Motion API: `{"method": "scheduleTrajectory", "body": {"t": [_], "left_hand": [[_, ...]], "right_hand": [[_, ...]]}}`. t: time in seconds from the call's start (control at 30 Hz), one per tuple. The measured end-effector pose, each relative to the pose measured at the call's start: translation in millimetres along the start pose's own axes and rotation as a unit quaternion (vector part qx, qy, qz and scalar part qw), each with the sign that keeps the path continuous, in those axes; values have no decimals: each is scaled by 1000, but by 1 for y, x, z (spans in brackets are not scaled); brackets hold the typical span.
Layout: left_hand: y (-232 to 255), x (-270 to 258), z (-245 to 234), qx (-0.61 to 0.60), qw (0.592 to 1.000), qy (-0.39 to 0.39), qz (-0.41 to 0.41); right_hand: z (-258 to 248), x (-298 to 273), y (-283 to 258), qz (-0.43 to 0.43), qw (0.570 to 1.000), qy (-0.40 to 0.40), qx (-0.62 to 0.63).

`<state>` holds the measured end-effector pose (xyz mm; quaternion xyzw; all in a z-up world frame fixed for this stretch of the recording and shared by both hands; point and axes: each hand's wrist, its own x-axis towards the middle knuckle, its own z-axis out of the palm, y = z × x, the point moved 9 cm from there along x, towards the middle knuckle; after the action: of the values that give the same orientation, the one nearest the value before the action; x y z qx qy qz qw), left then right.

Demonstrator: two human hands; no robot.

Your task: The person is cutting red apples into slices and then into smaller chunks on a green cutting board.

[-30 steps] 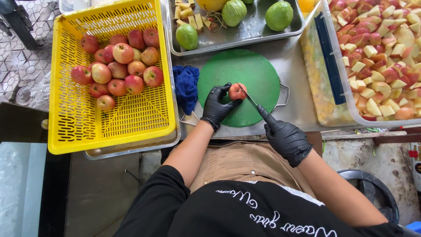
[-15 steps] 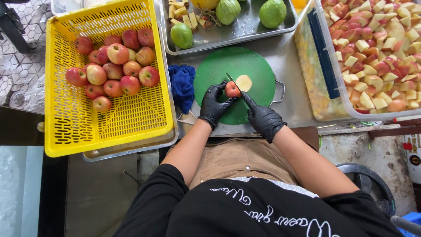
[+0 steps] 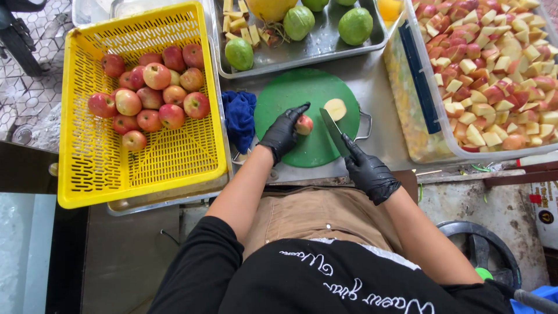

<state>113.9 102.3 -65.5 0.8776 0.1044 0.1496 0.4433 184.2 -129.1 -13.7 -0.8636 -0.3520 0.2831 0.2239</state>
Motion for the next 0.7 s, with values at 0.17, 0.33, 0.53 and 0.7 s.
{"method": "scheduleTrajectory", "body": {"t": [0.17, 0.33, 0.53, 0.7], "left_hand": [[49, -14, -23, 42, 975, 201, 89], [0, -36, 1, -25, 945, 318, -70], [19, -40, -18, -144, 949, 280, -22], [52, -44, -30, -5, 970, 242, 1]], "right_hand": [[-3, -8, -20, -44, 997, 19, -53], [-5, -31, -31, -66, 993, -20, -100], [14, -9, 0, -55, 994, -4, -96], [39, 11, 47, 10, 998, 10, -57]]}}
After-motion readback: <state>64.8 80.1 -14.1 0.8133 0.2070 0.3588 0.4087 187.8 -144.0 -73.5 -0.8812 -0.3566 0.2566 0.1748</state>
